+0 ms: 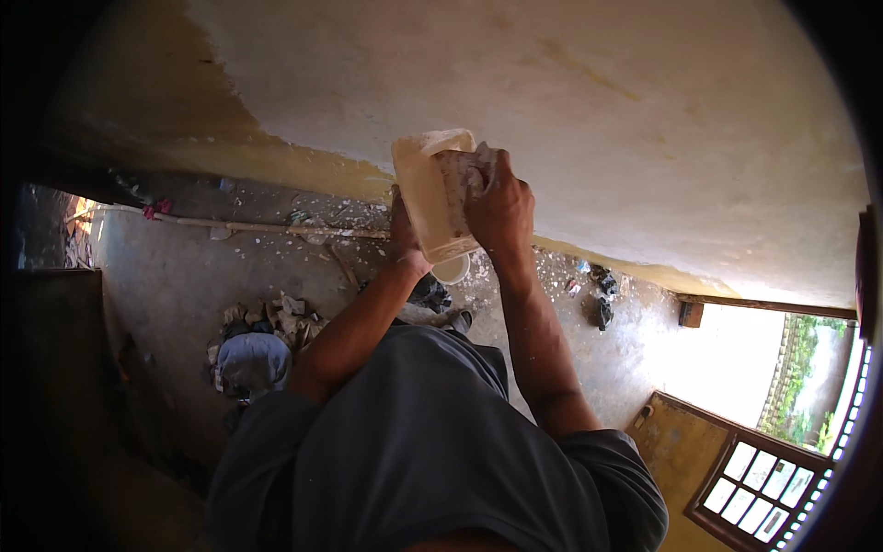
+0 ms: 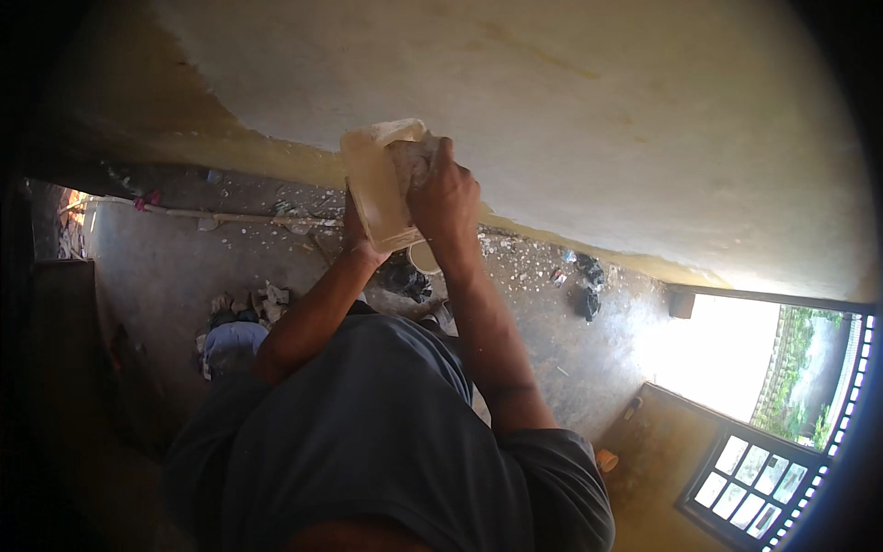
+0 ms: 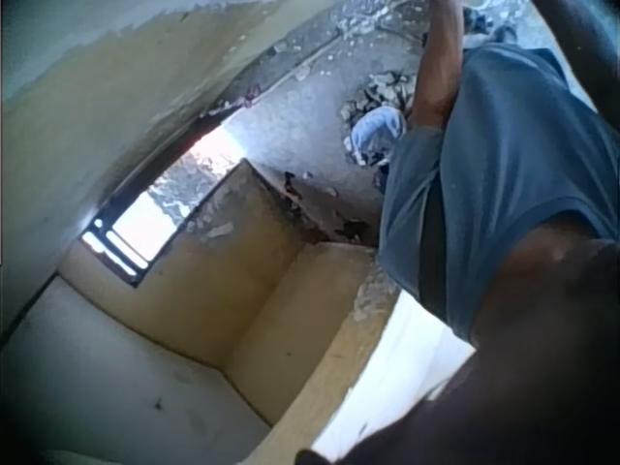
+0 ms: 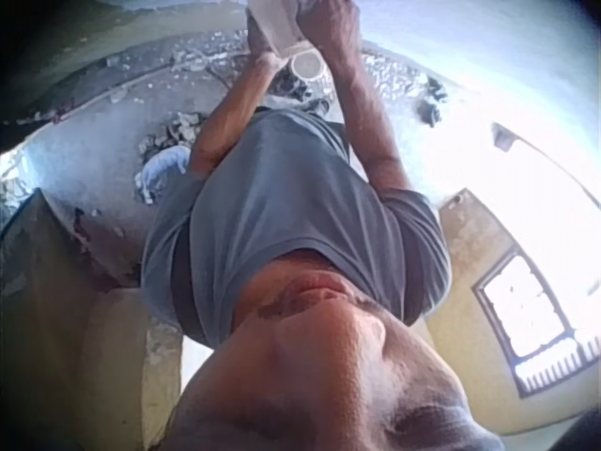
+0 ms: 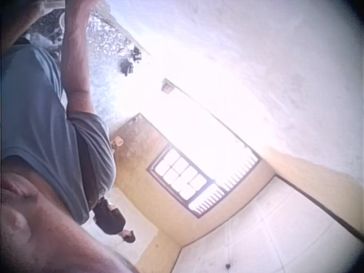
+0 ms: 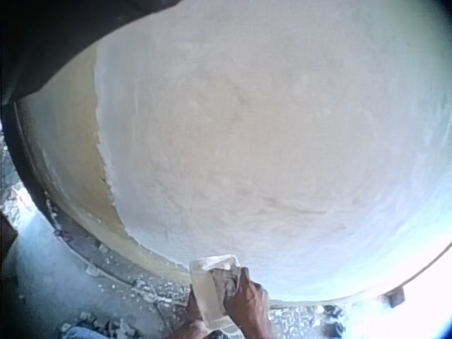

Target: The person applies a plaster-like compound to a wall using a putty knife and a plastic container. They scoop the material from the container with the tool and smooth it across the surface of the wall repeatedly.

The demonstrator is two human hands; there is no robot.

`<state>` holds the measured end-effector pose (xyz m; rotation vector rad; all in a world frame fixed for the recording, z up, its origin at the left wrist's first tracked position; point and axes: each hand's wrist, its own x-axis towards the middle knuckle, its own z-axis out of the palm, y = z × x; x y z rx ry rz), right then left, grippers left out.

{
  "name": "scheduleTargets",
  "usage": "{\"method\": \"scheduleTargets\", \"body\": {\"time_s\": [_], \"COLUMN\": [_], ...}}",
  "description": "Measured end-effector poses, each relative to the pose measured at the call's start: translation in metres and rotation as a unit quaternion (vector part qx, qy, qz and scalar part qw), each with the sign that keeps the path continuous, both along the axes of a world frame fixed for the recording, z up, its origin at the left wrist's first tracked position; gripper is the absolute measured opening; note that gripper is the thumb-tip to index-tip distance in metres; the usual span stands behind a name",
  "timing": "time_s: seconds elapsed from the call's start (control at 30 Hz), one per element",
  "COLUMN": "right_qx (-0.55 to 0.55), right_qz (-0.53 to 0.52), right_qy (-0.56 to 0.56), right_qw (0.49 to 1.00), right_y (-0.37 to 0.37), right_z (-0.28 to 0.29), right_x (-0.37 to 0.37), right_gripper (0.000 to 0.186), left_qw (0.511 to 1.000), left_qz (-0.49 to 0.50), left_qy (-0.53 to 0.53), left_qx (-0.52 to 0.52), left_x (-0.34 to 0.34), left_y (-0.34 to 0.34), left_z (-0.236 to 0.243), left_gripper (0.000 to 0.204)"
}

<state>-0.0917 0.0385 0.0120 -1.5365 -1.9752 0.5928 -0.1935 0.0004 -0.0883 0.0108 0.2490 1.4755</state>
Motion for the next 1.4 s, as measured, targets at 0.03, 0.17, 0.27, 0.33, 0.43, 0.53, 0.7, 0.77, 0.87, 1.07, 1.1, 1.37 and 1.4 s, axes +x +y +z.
{"method": "scheduleTargets", "body": {"time_s": [0.03, 0.17, 0.27, 0.33, 0.43, 0.53, 0.7, 0.77, 0.87, 1.07, 1.1, 1.37, 1.4], "right_qx": [-0.028, -0.016, -0.044, -0.053, -0.059, -0.047, -0.063, -0.051, -0.047, -0.207, -0.241, -0.404, -0.392], "right_qz": [-0.038, -0.018, -0.018, -0.027, -0.049, -0.063, -0.077, -0.070, -0.065, -0.125, -0.143, -0.132, -0.151], "right_qy": [0.023, 0.024, 0.053, 0.070, 0.173, 0.174, 0.163, 0.173, 0.184, 0.520, 0.588, 0.744, 0.751], "right_qw": [0.999, 0.999, 0.998, 0.996, 0.982, 0.982, 0.982, 0.981, 0.980, 0.820, 0.759, 0.516, 0.510], "right_y": [0.004, -0.004, -0.009, -0.009, 0.003, 0.007, 0.008, 0.008, 0.005, 0.014, 0.018, 0.027, 0.031], "right_z": [0.000, -0.011, -0.015, -0.016, -0.023, -0.021, -0.029, -0.039, -0.048, -0.100, -0.111, -0.274, -0.295], "right_x": [0.006, -0.001, -0.006, -0.007, 0.005, 0.019, 0.033, 0.043, 0.052, 0.058, 0.057, -0.016, -0.023], "right_gripper": [0.024, 0.024, 0.025, 0.021, 0.018, 0.020, 0.024, 0.026, 0.026, 0.013, 0.013, 0.015, 0.014], "left_qw": [1.000, 0.999, 0.998, 0.998, 0.995, 0.991, 0.998, 0.999, 0.999, 0.995, 0.991, 0.962, 0.959], "left_qz": [0.001, -0.021, -0.028, -0.029, -0.043, -0.044, -0.020, -0.035, -0.049, 0.029, 0.063, 0.136, 0.143], "left_qy": [0.000, 0.010, 0.024, 0.029, 0.066, 0.087, 0.020, 0.009, -0.015, -0.030, 0.014, 0.165, 0.183], "left_qx": [0.000, -0.025, -0.049, -0.044, -0.065, -0.092, -0.056, -0.041, 0.016, 0.093, 0.119, 0.169, 0.161], "left_x": [-0.002, -0.004, -0.002, -0.002, -0.005, -0.008, -0.016, -0.019, -0.031, -0.088, -0.103, -0.200, -0.202], "left_y": [-0.001, 0.000, 0.000, -0.002, -0.007, -0.010, -0.018, -0.019, -0.028, -0.060, -0.064, -0.151, -0.173], "left_z": [0.000, -0.004, -0.010, -0.008, 0.000, -0.001, -0.017, -0.010, -0.014, -0.071, -0.067, -0.068, -0.071], "left_gripper": [0.055, 0.055, 0.055, 0.055, 0.055, 0.054, 0.052, 0.052, 0.051, 0.051, 0.052, 0.060, 0.059]}}
